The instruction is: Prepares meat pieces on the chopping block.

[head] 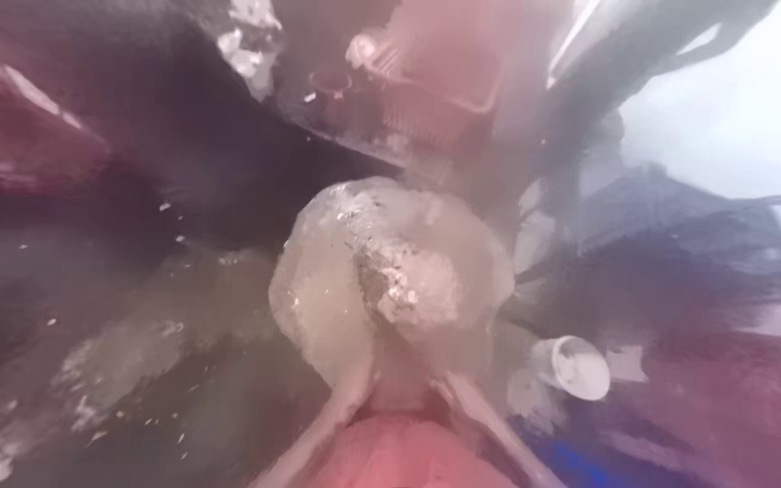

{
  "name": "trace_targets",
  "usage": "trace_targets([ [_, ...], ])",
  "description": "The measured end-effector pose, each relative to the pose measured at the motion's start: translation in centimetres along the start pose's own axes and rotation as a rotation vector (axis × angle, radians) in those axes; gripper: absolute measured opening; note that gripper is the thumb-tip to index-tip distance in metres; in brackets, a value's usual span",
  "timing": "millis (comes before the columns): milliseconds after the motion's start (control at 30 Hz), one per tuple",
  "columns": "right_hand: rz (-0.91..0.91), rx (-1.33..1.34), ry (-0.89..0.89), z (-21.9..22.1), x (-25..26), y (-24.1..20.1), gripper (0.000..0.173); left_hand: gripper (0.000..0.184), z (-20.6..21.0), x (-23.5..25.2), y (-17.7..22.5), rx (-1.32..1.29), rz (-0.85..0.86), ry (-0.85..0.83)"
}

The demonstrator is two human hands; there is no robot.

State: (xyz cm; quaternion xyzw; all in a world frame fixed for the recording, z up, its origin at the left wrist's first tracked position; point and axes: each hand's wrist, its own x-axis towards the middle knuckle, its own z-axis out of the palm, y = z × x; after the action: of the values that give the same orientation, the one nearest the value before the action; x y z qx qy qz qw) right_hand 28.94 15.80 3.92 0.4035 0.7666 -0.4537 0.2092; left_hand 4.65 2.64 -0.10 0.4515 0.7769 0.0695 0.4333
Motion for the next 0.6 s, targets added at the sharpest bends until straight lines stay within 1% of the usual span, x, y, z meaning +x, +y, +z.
trace_targets([
  [67, 0.004, 0.047, 0.078, -1.3, 0.3, 2.1, 0.054, 0.042, -0.4, 0.5, 0.4, -0.038, 0.007, -0.007],
  [100, -0.015, 0.086, 0.132, -2.2, 0.2, 2.6, 0.052, 0.04, -0.4, 1.4, 0.3, -0.07, 0.013, 0.027],
  [167, -0.037, 0.182, 0.181, -4.0, -0.1, 2.9, 0.05, 0.032, -1.3, 3.0, 0.8, -0.227, 0.066, 0.079],
  [233, -0.011, 0.26, 0.281, -5.4, -0.8, 2.7, 0.045, 0.027, -3.0, 3.5, 2.4, -0.34, 0.144, 0.122],
  [300, 0.063, 0.273, 0.402, -7.0, -0.7, 2.9, 0.045, 0.026, -4.1, 4.1, 4.1, -0.419, 0.199, 0.189],
  [367, 0.163, 0.3, 0.516, -7.7, 0.6, 4.2, 0.051, 0.032, -4.9, 5.0, 4.7, -0.359, 0.201, 0.204],
  [433, 0.236, 0.329, 0.605, -8.4, 1.7, 5.2, 0.049, 0.044, -4.9, 5.2, 3.8, -0.151, 0.2, 0.101],
  [467, 0.27, 0.328, 0.642, -8.4, 2.3, 5.7, 0.047, 0.051, -4.2, 4.9, 2.7, -0.047, 0.22, 0.053],
  [500, 0.304, 0.317, 0.657, -8.4, 3.0, 6.2, 0.046, 0.054, -3.2, 4.0, 2.0, 0.018, 0.271, 0.062],
  [533, 0.337, 0.29, 0.658, -8.3, 3.6, 6.7, 0.047, 0.052, -2.9, 2.2, 2.7, 0.049, 0.313, 0.104],
  [567, 0.372, 0.269, 0.629, -7.9, 3.9, 6.8, 0.048, 0.048, -4.3, -1.1, 5.6, 0.042, 0.274, 0.079],
  [600, 0.385, 0.249, 0.593, -7.6, 3.8, 6.3, 0.051, 0.044, -8.0, -4.8, 11.0, 0.015, 0.112, -0.038],
])
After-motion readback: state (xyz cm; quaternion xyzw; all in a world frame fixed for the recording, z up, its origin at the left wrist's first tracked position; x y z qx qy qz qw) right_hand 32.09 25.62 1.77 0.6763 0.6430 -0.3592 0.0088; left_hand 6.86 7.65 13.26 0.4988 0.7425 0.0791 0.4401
